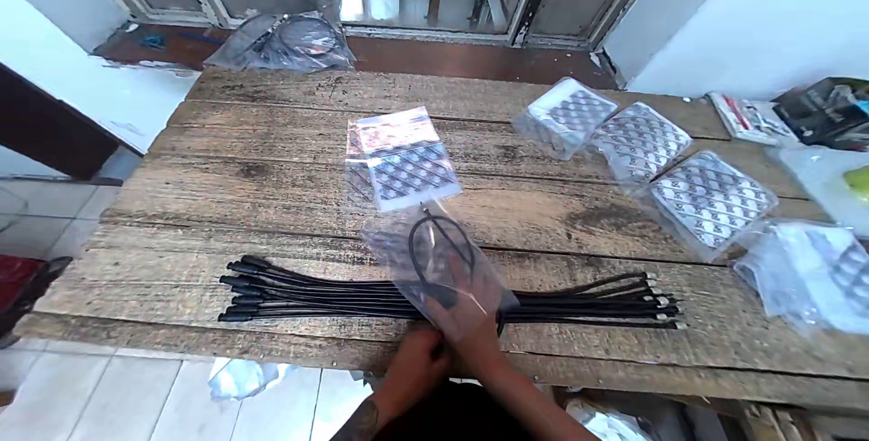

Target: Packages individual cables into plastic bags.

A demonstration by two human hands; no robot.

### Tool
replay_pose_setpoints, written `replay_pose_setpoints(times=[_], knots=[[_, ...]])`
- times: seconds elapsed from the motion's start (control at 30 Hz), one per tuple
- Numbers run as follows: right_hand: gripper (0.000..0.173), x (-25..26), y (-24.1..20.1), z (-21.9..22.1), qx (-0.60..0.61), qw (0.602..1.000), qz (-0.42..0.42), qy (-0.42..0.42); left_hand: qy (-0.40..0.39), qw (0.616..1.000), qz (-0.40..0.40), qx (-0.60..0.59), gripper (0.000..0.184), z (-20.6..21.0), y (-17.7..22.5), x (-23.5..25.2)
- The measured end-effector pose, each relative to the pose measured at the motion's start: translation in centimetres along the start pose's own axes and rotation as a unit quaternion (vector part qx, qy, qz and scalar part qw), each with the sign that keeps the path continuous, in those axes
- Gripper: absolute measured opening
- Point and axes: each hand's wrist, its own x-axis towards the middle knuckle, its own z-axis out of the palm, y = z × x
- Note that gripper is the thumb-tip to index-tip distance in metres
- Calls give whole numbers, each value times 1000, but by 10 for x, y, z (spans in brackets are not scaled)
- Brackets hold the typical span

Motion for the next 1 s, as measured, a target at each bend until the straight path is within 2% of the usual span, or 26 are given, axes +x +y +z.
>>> replay_pose_setpoints(times=[0.07, 0.13, 0.2, 0.27, 0.33, 0.37, 0.43, 0.47, 0.53, 0.6, 0.67, 0.73, 0.8, 0.87, 0.9, 0.93, 0.97, 1.0], knots=[[100, 17, -1, 7, -35, 996, 37, -71, -13, 1000, 2, -15, 28, 3, -1, -9], [119, 23, 5, 18, -45, 992, 27, -114, 12, 996, -85, -25, 31, -4, -10, -12], [104, 9, 14, 19, -8, 990, -48, -134, 31, 989, -143, -26, 33, -9, -20, -17], [73, -14, 28, 12, 26, 978, -141, -154, 60, 985, -156, -34, 32, -11, -29, -23], [41, -28, 46, 2, 7, 953, -226, -200, 79, 984, -155, -45, 32, -12, -36, -28], [31, -32, 58, 3, -17, 942, -280, -185, 79, 984, -153, -49, 32, -13, -38, -29], [31, -31, 73, 8, -43, 928, -356, -103, 75, 987, -133, -42, 30, -13, -42, -31], [34, -28, 72, 10, -55, 925, -368, -73, 68, 990, -118, -33, 28, -12, -43, -33], [36, -22, 58, 13, -63, 934, -349, -40, 60, 995, -73, -16, 28, -9, -44, -36], [29, -18, 45, 20, -45, 948, -315, -32, 62, 996, -52, -42, 27, -11, -49, -40], [35, -21, 43, 22, 0, 947, -316, -53, 5, 992, -51, -115, 30, -25, -59, -45], [36, -30, 45, 8, 60, 928, -362, -64, -68, 960, -85, -258, 44, -40, -65, -48], [28, -38, 49, -17, 79, 920, -384, 6, -12, 908, -153, -389, 44, -36, -61, -39], [38, -25, 53, -42, 44, 947, -296, 118, 91, 867, -202, -446, 33, -23, -50, -20], [42, -11, 58, -49, 17, 966, -220, 135, 126, 855, -212, -456, 27, -18, -45, -13], [44, 5, 65, -53, 8, 985, -132, 108, 144, 847, -213, -465, 21, -18, -41, -11], [45, 21, 69, -55, 34, 998, -40, 35, 150, 843, -208, -472, 16, -23, -36, -13], [44, 36, 70, -55, 89, 993, 40, -63, 148, 844, -202, -475, 14, -33, -31, -17]])
